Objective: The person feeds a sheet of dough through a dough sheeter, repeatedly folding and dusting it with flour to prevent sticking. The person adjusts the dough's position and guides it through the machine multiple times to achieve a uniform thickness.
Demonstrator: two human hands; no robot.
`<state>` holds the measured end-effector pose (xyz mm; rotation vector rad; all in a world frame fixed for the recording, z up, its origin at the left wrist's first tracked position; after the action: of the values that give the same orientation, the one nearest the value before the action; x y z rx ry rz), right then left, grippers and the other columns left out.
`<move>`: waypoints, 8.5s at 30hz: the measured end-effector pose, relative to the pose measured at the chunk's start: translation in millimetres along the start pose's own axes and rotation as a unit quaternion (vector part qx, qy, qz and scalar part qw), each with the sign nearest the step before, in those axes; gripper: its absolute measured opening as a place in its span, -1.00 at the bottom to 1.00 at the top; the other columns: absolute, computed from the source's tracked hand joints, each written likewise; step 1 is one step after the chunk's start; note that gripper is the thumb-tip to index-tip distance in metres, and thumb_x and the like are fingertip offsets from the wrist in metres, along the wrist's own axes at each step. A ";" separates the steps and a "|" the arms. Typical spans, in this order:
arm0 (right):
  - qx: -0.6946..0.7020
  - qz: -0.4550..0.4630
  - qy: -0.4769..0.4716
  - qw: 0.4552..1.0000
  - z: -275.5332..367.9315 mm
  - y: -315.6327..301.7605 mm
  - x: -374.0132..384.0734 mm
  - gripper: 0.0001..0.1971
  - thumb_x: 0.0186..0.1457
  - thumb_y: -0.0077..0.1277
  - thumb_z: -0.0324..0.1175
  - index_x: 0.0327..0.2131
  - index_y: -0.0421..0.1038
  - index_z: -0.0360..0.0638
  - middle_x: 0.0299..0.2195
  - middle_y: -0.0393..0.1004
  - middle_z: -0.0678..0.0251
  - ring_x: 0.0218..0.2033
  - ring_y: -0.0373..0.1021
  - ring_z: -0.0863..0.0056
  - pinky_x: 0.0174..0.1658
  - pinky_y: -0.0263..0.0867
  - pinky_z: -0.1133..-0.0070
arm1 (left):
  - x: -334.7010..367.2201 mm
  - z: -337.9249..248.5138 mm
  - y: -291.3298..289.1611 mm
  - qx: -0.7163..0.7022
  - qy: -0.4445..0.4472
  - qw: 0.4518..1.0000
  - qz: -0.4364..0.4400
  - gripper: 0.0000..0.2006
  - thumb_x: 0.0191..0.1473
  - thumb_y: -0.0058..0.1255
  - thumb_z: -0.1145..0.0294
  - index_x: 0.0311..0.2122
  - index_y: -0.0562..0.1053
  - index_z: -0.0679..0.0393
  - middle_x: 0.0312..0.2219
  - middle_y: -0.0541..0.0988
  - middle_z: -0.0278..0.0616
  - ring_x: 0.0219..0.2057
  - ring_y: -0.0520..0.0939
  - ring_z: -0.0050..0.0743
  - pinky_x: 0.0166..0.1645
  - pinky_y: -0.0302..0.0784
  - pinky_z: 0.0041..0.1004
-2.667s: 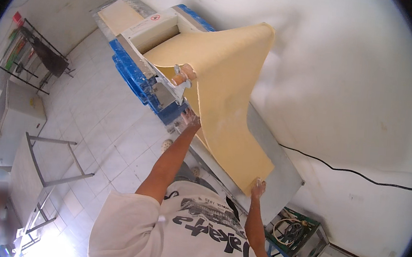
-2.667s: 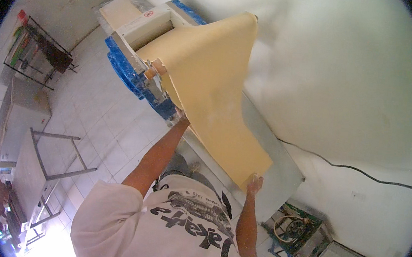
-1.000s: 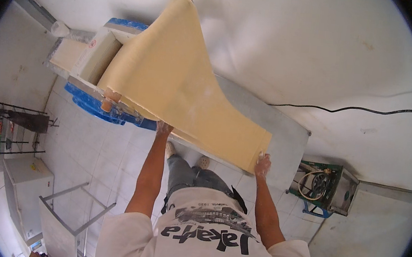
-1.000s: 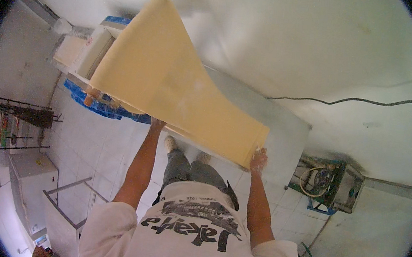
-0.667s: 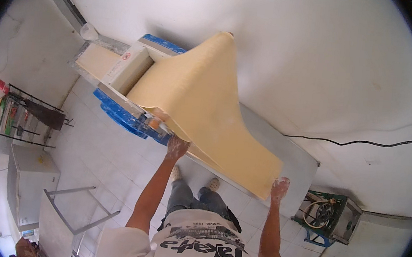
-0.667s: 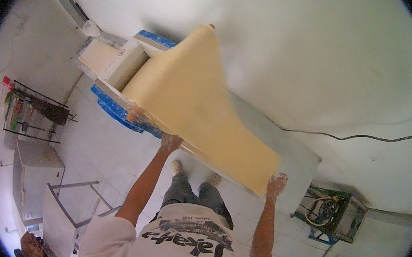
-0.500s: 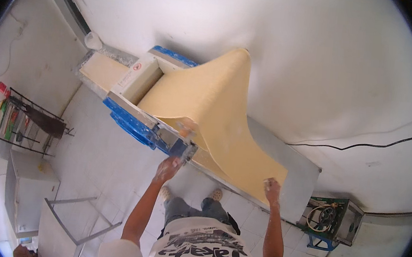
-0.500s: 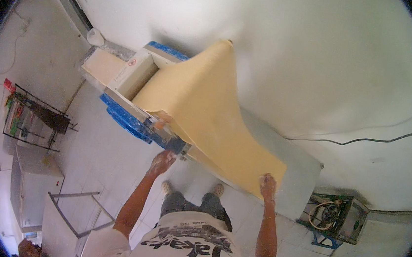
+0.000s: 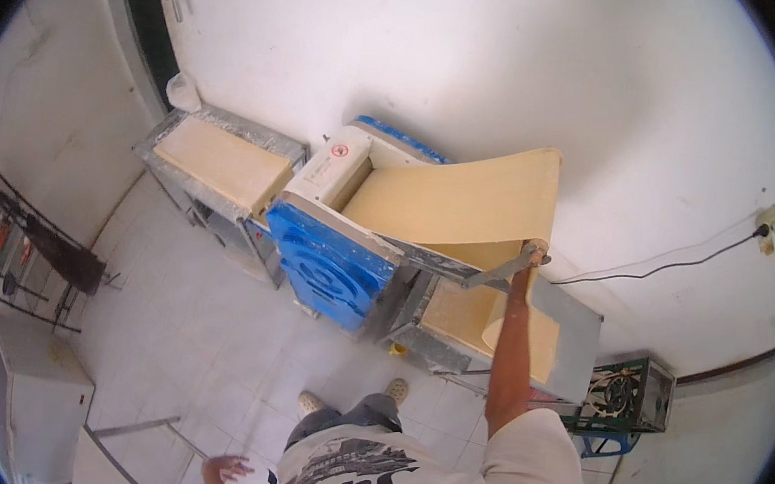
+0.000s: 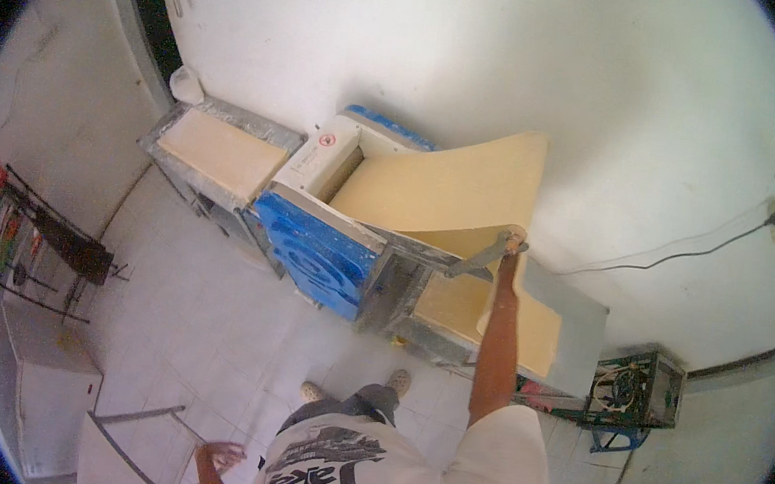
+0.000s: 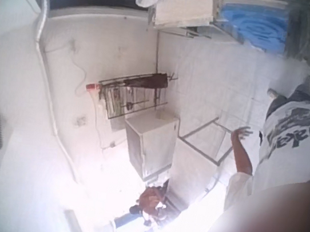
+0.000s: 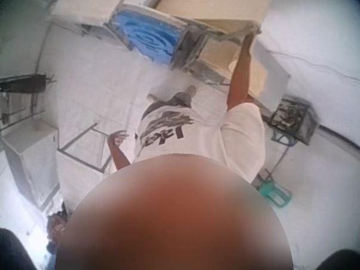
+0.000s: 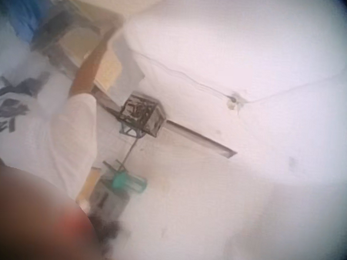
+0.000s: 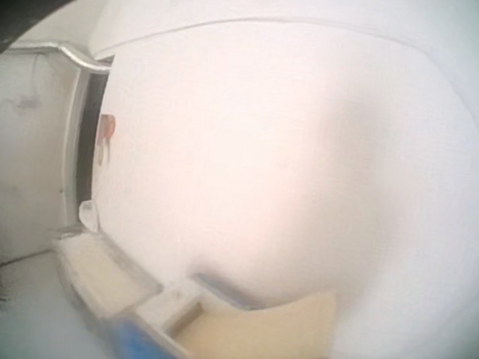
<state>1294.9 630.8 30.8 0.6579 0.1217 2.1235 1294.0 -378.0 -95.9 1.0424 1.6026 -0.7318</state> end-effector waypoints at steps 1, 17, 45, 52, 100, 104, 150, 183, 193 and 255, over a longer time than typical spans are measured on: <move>-0.050 -0.139 0.033 0.989 20.8 -15.8 11.5 -0.28 0.23 -0.04 0.25 0.28 0.16 0.01 0.22 0.31 0.30 0.16 0.31 0.34 0.21 0.24 0.28 | -6.6 20.5 -5.4 -0.086 0.022 0.996 -0.011 -0.55 0.26 -0.13 0.05 0.15 0.40 0.05 0.03 0.59 -0.16 -0.05 0.60 -0.21 -0.10 0.47 -0.11; -0.140 -0.342 -0.007 0.929 266.1 6.9 32.7 -0.33 0.22 -0.02 0.23 0.21 0.23 -0.01 0.12 0.41 0.24 0.06 0.39 0.27 0.11 0.31 0.23 | 101.4 -201.7 -239.2 -0.096 0.259 0.912 -0.302 -0.69 0.18 0.13 0.27 -0.15 0.56 0.35 -0.33 0.68 -0.06 -0.37 0.69 -0.33 -0.37 0.63 -0.34; -0.948 -0.095 0.174 0.250 266.2 145.2 -308.3 -0.57 0.29 0.00 -0.15 0.17 0.36 -0.05 0.17 0.43 0.16 0.07 0.45 0.07 0.07 0.41 0.28 | 31.2 -731.2 -515.9 0.269 0.558 0.764 -0.182 -0.81 0.18 0.11 0.36 -0.11 0.56 0.15 -0.15 0.64 -0.11 -0.17 0.67 -0.26 -0.08 0.57 -0.35; -0.796 -0.208 0.077 0.564 192.9 468.9 -106.3 -0.67 0.24 0.05 -0.37 0.05 0.48 -0.24 0.03 0.53 0.10 0.10 0.42 0.18 0.19 0.28 0.35 | 55.9 -764.4 -443.4 0.447 0.524 0.718 0.103 -0.76 0.22 0.00 0.25 -0.13 0.56 0.15 -0.10 0.61 -0.12 -0.11 0.64 -0.04 -0.01 0.55 -0.21; -0.595 -0.375 -0.010 0.711 -138.5 750.9 -54.1 -0.65 0.10 0.16 -0.34 -0.04 0.48 -0.24 -0.08 0.52 0.08 -0.05 0.46 0.20 0.04 0.35 0.29 | 172.8 -963.2 -368.0 0.607 0.197 0.580 0.506 -0.57 -0.08 0.42 0.07 -0.20 0.59 0.16 -0.45 0.65 -0.35 -0.52 0.68 -0.58 -0.50 0.41 -0.61; -0.262 -0.629 0.015 0.732 -267.0 751.7 -136.1 -0.42 0.18 0.15 -0.12 0.17 0.28 -0.21 0.19 0.31 0.15 0.22 0.24 0.31 0.27 0.14 0.32 | 151.1 -975.2 -381.2 0.624 0.159 0.560 0.521 -0.67 0.03 0.34 0.20 -0.17 0.60 0.19 -0.41 0.65 -0.37 -0.51 0.68 -0.61 -0.47 0.43 -0.62; -0.211 -0.220 0.289 0.908 -393.1 1131.2 -102.4 -0.02 0.01 0.23 0.27 0.20 0.20 -0.44 0.05 0.40 -0.14 0.11 0.33 0.04 0.18 0.26 0.24 | 92.7 -1027.1 -795.6 0.709 0.206 0.619 0.269 -0.80 0.03 0.31 0.35 -0.27 0.63 0.23 -0.51 0.66 -0.26 -0.58 0.62 -0.56 -0.53 0.38 -0.55; -0.030 -0.332 0.266 0.905 -500.2 1267.1 -188.1 -0.04 0.13 0.27 -0.16 0.38 -0.18 -0.26 0.33 0.03 0.03 0.36 0.06 0.24 0.39 0.02 0.28 | 129.3 -904.0 -983.4 0.548 0.438 0.713 0.001 -0.71 0.09 0.21 0.29 -0.23 0.56 0.35 -0.47 0.61 -0.08 -0.47 0.60 -0.35 -0.35 0.51 -0.30; 0.047 -0.371 0.269 0.888 -482.4 1270.7 -187.8 -0.29 0.21 0.19 -0.35 0.35 0.06 -0.12 0.17 0.31 0.18 0.13 0.36 0.43 0.18 0.32 0.42 | 135.7 -902.9 -976.5 0.579 0.500 0.643 -0.030 -0.77 0.03 0.22 0.31 -0.25 0.58 0.23 -0.36 0.62 -0.06 -0.35 0.59 -0.13 -0.18 0.49 -0.19; -0.513 0.138 0.084 0.843 -603.8 1314.0 103.0 -0.75 0.12 0.04 -0.36 -0.14 0.51 -0.21 -0.13 0.51 0.10 -0.07 0.43 0.10 0.05 0.31 0.20 | 112.9 -699.2 -1004.4 0.603 0.513 0.607 -0.070 -0.31 0.25 -0.09 -0.04 0.35 0.16 0.16 0.32 0.17 0.05 0.42 0.03 0.04 0.43 -0.26 0.17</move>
<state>-12.8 7.3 -24.8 -0.1747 -1.0122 2.1127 81.0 -183.8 -58.8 2.7287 2.0593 -1.5960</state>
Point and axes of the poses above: each hand's wrist, its own x-axis towards the middle knuckle, its own y-axis out of the palm, z = x × y, the point moved 1 cm from there along x, towards the middle knuckle
